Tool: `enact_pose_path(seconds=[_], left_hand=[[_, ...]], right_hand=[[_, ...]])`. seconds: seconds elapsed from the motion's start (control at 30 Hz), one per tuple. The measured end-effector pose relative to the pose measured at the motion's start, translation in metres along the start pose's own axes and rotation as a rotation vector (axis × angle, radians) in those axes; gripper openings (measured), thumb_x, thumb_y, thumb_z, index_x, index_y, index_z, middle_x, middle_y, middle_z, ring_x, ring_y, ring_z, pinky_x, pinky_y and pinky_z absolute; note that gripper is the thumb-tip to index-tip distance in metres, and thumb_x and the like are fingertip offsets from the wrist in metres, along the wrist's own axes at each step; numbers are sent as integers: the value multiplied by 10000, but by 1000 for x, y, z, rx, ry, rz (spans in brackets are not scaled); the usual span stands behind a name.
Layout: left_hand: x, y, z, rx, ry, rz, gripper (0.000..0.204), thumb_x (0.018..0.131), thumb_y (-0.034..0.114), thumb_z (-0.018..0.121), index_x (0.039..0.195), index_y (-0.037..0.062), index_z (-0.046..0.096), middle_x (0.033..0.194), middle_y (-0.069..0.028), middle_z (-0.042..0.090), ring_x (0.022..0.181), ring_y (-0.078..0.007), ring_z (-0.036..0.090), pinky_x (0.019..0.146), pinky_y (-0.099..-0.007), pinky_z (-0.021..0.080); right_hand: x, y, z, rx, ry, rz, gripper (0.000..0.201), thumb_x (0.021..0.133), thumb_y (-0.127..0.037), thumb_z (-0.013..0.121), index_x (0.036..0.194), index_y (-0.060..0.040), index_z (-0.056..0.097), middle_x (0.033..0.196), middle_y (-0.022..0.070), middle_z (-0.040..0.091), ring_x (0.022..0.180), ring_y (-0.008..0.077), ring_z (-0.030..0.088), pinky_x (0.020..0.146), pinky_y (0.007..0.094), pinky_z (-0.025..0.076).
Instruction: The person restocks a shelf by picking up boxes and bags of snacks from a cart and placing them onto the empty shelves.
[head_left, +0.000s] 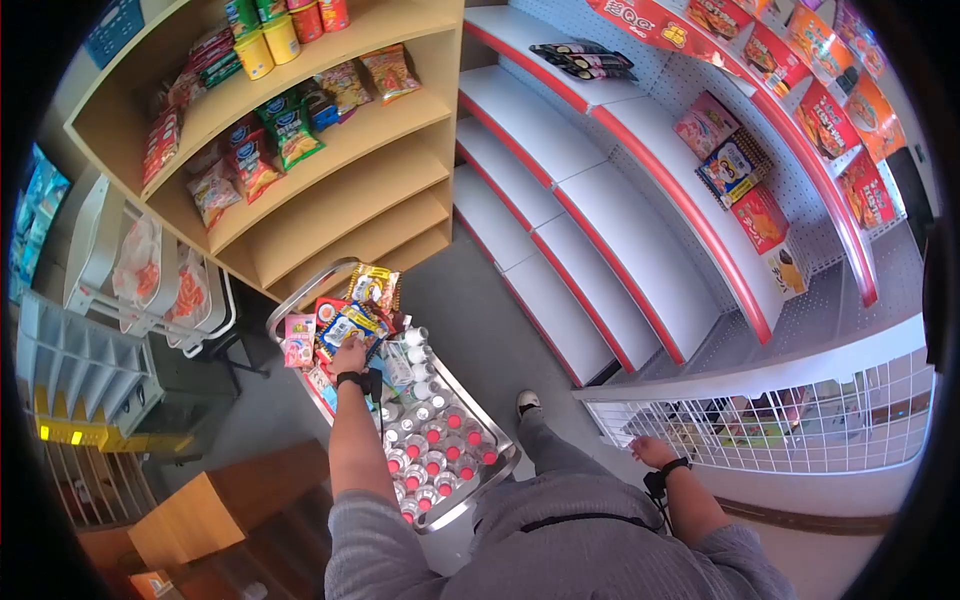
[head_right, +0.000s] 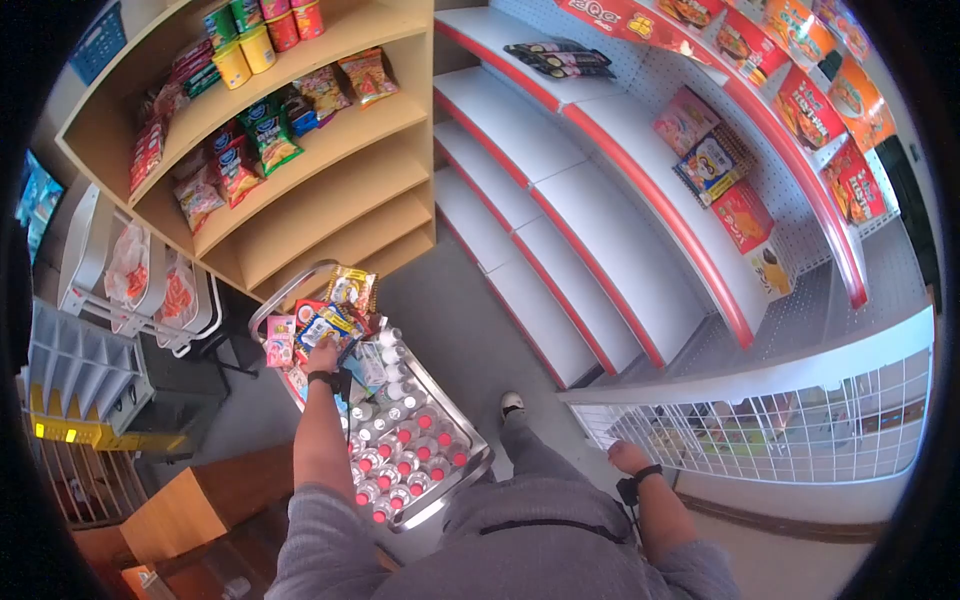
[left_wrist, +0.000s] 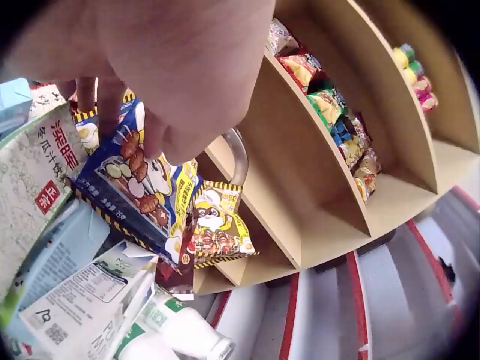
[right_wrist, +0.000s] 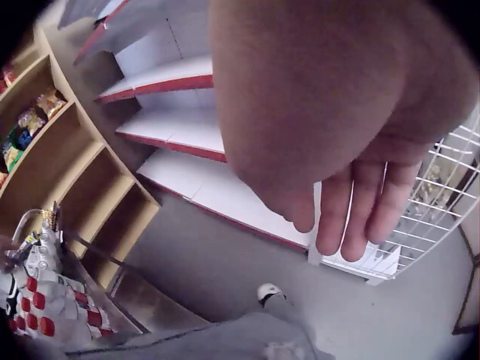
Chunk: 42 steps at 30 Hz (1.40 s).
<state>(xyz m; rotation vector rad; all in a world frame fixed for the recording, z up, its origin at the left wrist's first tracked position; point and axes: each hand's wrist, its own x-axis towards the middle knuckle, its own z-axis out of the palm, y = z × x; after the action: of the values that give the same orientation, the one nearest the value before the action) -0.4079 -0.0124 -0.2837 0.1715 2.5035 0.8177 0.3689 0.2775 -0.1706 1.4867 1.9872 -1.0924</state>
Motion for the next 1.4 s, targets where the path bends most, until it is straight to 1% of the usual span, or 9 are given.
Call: enact_pose_path(seconds=[0.17,0.43,0.53,0.73,0.9,1.07,1.13,1.37,1.4], left_hand=[[-18,11,1,-94,64,-136,433,909,452,620,1280,249,713,1266,-134,695,1111,-366,643,1069,-480,426],[-99,42,-31,-387,530,264,196,898,181,718,1027,41,764,1120,-157,642,917,-242,635,877,-361,510],[-166,65,-46,-960,410,325,112,919,124,713,961,46,645,906,-45,643,892,-146,598,779,-282,468],[-327,102,-22,-1339,111,179,179,933,-27,670,1005,92,559,1003,-19,617,917,-110,575,806,-272,474],[-433,142,24,-1474,-50,106,487,947,-62,642,1343,92,402,1285,-115,591,1148,-206,596,974,-345,495],[-450,142,35,-1318,-228,124,510,939,-36,674,1380,21,424,1329,-143,601,1212,-206,580,1020,-352,475],[-444,152,25,-1124,-224,200,458,928,-24,691,1331,11,476,1316,-138,602,1190,-203,586,1031,-350,473],[-432,187,15,-883,-408,286,268,976,26,622,1229,21,536,1171,-102,662,1056,-190,655,931,-325,528],[-430,191,20,-871,-425,294,268,976,26,622,1229,21,536,1171,-102,662,1056,-190,655,931,-325,528]], right_hand=[[-22,20,11,-3,-104,49,282,940,-255,534,972,-34,706,863,94,748,789,213,728,748,373,553],[35,-10,17,-1,-78,-109,296,947,-260,522,986,-31,706,847,99,749,757,223,725,749,382,562],[44,-55,10,-80,-59,-202,281,935,-258,530,1009,-54,709,922,135,749,869,304,722,823,419,553],[83,-138,15,-208,-84,-506,306,951,-323,578,1052,-56,685,997,192,714,944,395,679,828,466,526],[49,-260,-8,349,-304,-660,320,1042,-318,547,1170,-37,633,982,88,712,893,195,681,804,334,546],[-10,-342,-41,762,-717,-546,351,1037,-209,596,1326,-13,565,1197,77,677,1098,152,648,945,305,538],[-19,-350,-46,632,-794,-788,392,1008,-146,636,1363,-1,551,1283,71,654,1170,130,601,991,328,519],[-24,-335,-99,401,-689,-800,326,945,-137,719,1220,25,656,1097,54,731,949,110,646,850,322,552],[-17,-330,-111,280,-531,-917,313,943,-135,713,1209,19,657,1079,74,738,931,116,651,837,327,552]])
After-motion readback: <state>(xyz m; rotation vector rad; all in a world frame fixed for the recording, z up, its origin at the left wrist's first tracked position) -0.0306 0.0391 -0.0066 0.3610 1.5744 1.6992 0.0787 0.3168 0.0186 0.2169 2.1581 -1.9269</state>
